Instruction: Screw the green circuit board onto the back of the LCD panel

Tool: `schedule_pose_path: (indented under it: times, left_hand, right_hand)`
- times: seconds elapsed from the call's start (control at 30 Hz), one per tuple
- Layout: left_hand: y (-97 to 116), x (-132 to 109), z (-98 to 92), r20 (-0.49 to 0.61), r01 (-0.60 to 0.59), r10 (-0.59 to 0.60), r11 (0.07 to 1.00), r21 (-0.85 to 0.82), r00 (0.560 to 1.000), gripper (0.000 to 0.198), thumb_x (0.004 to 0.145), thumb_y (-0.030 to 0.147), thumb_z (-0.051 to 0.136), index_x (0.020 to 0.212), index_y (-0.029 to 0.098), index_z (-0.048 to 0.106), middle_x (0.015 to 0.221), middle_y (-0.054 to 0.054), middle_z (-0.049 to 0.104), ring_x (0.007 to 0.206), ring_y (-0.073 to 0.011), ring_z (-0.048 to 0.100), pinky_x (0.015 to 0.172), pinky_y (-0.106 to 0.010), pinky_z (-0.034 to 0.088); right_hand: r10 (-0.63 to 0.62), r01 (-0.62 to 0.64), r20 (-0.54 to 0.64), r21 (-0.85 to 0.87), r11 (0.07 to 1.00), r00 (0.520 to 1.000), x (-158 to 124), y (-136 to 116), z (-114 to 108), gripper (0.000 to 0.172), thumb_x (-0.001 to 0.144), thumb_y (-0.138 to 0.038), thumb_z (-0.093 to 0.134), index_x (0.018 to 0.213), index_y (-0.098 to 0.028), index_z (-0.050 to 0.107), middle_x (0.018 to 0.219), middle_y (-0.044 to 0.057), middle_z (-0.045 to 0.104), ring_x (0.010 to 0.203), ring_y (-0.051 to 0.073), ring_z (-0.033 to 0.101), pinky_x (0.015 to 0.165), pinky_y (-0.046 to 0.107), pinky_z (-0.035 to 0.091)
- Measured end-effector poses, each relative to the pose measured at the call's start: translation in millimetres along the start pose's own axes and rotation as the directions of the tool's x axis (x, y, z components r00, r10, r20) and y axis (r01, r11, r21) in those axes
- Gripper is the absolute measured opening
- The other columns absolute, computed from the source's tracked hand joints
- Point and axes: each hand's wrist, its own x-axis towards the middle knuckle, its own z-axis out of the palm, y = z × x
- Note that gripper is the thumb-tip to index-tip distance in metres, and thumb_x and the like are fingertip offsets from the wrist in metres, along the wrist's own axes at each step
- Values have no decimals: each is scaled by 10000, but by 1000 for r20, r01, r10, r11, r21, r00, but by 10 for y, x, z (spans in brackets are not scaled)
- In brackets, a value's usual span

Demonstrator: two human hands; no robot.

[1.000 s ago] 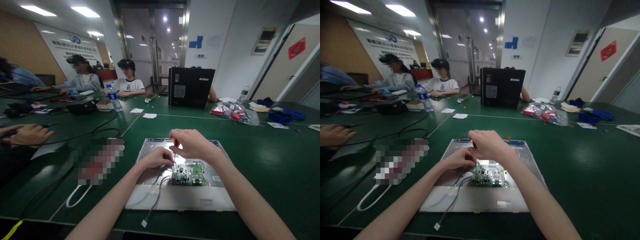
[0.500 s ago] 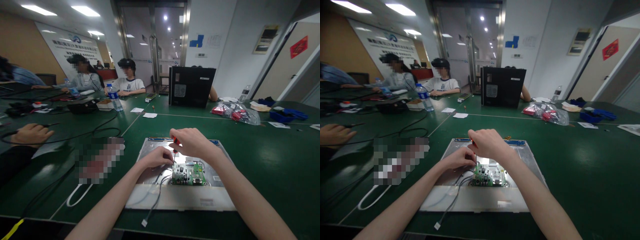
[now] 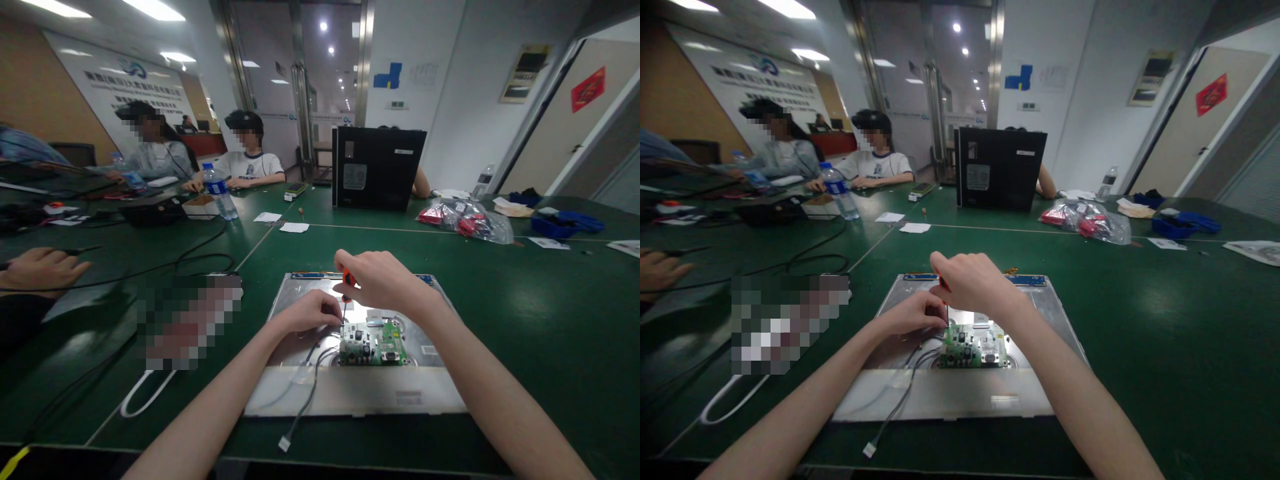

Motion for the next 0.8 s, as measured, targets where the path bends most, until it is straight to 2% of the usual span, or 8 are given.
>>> schedule_pose_path:
  times: [0.1, 0.23, 0.33, 0.63, 0.8]
  left_hand:
    - [-11, -2, -1, 1, 3, -3, 1000, 9, 1000, 62, 668, 199, 662, 690, 144, 679, 632, 8, 644, 604, -130, 566, 596, -229, 422]
    - [-59, 17, -9, 15, -26, 26, 1000, 4, 1000, 54, 673, 187, 657, 697, 144, 680, 633, 9, 646, 606, -131, 571, 594, -229, 422]
    - [-75, 26, -12, 12, -44, 44, 999, 10, 999, 50, 669, 179, 663, 697, 145, 687, 643, 8, 651, 617, -132, 577, 609, -229, 430]
    - [-29, 4, -11, 8, -23, 23, 1000, 7, 1000, 59, 671, 188, 670, 704, 146, 694, 659, 2, 658, 636, -136, 582, 623, -231, 439]
    - [-34, 8, -14, 8, -41, 41, 999, 3, 999, 53, 672, 177, 664, 697, 141, 693, 653, 0, 658, 630, -137, 584, 621, -232, 439]
  right_hand:
    - [-28, 28, 3, 30, 999, 1000, -23, -5, -30, 206, 840, -358, 515, 961, -193, 488, 788, 30, 645, 627, 143, 517, 507, 266, 186]
    - [-80, 79, 4, 96, 992, 997, -64, -15, -69, 189, 783, -258, 530, 949, -183, 479, 831, 29, 640, 632, 129, 493, 507, 260, 206]
    - [-64, 64, -2, 76, 995, 998, -48, -23, -49, 156, 793, -218, 489, 944, -181, 478, 805, 27, 637, 605, 123, 475, 498, 262, 195]
    - [0, 0, -14, -24, 1000, 1000, 4, -10, -3, 167, 847, -341, 494, 928, -194, 502, 717, 16, 619, 569, 126, 464, 491, 271, 158]
    - [-75, 75, -8, 92, 993, 997, -49, -6, -57, 133, 789, -263, 526, 890, -186, 488, 802, 18, 627, 616, 114, 470, 502, 263, 194]
